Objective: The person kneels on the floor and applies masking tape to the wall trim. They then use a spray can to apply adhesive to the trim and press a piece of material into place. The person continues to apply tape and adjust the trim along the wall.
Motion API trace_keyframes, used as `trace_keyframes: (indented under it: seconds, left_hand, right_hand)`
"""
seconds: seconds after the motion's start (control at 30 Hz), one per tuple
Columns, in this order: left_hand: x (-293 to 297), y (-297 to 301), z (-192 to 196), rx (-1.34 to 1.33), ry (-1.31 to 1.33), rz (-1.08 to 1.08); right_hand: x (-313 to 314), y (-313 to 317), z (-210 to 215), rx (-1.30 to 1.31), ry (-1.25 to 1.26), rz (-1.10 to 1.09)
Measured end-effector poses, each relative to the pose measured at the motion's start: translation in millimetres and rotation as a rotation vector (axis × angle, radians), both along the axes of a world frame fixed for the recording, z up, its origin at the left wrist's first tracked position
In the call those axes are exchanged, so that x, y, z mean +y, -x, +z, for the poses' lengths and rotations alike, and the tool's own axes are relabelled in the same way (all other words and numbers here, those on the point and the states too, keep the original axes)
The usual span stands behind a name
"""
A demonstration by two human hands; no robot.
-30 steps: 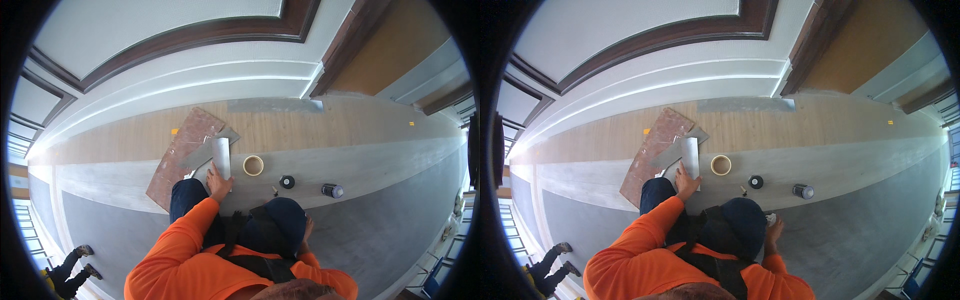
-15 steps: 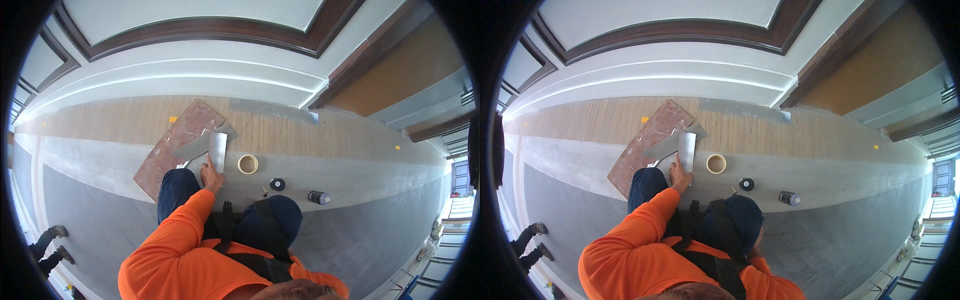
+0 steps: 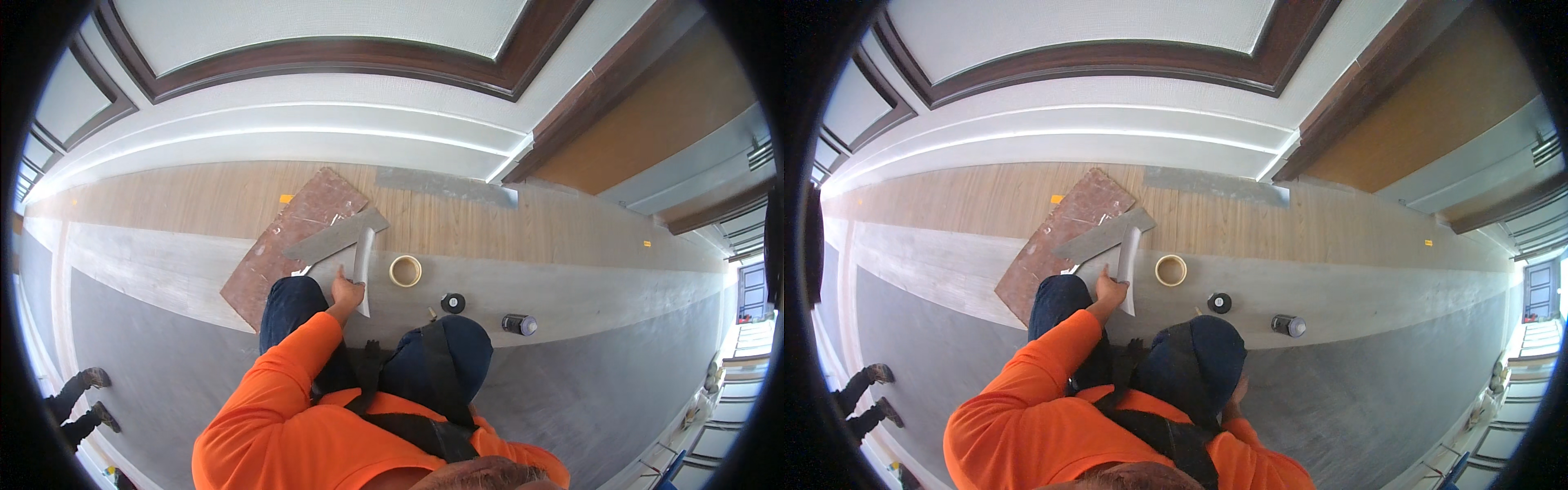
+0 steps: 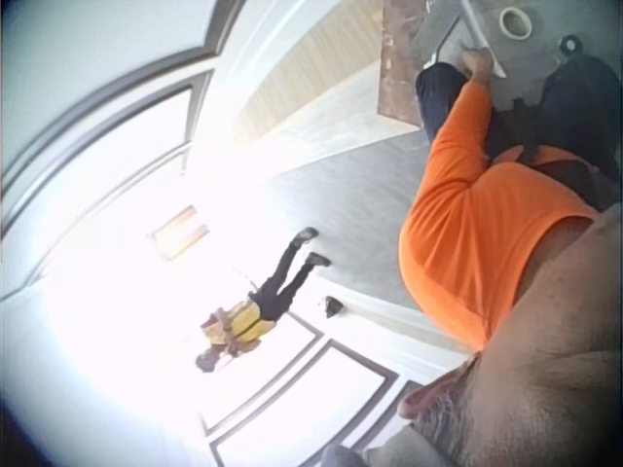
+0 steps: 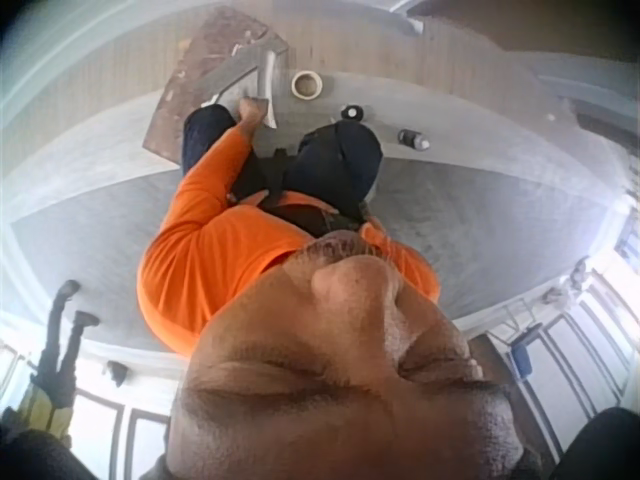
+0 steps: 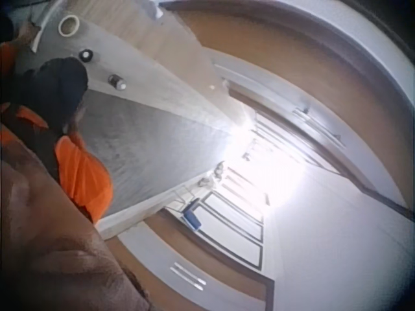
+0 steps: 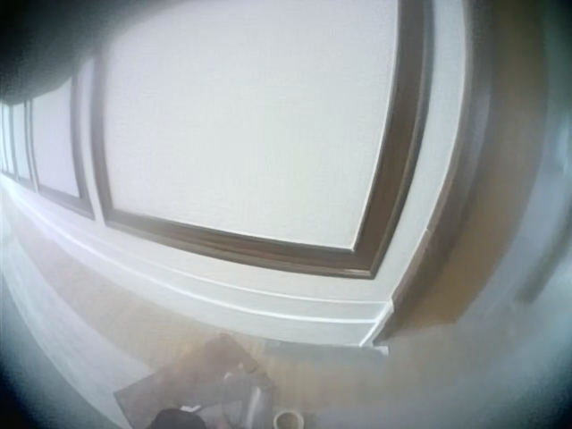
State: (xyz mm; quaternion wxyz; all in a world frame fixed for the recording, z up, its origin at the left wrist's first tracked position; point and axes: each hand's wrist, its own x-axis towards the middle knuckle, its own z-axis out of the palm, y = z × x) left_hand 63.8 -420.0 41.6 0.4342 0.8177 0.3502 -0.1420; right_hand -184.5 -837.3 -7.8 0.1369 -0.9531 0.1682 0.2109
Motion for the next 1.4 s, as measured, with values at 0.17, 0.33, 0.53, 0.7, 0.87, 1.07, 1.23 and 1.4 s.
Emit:
trace_keyframes:
  seconds: [0.17,0.33,0.53,0.7,0.87,1.07,1.23,1.4]
  left_hand:
    - [-8.8,19.0,46.9,-0.157,0.078,-0.076]
    - [3.2,30.9,62.3,-0.493,-0.06,-0.09]
    - [-10.6,27.5,121.6,-0.656,0.113,-0.323]
    - [-52.7,20.2,119.7,-0.658,0.33,-0.506]
    - [-112.8,2.5,142.9,-0.322,0.657,-0.58]
    - [-158.7,-9.7,152.0,-0.347,0.694,-0.605]
    - [-176.2,-19.9,140.1,-0.479,0.765,-0.642]
    - [-143.9,-25.0,126.7,-0.526,0.648,-0.62]
  right_hand:
    - [11.6,-3.1,4.6,0.098,0.087,0.021]
    - [1.5,-12.4,-10.5,-0.245,0.002,-0.276]
    - [18.7,7.2,-3.3,-0.509,-0.191,-0.61]
    - [42.7,-39.5,62.5,-0.571,-0.648,-0.719]
    - [61.6,-125.0,152.3,-0.659,-1.064,-0.719]
    - [66.1,-174.1,182.0,-0.631,-1.354,-0.718]
    - [65.7,-179.5,175.7,-0.582,-1.314,-0.686]
    - [48.2,-164.9,154.3,-0.478,-1.132,-0.621]
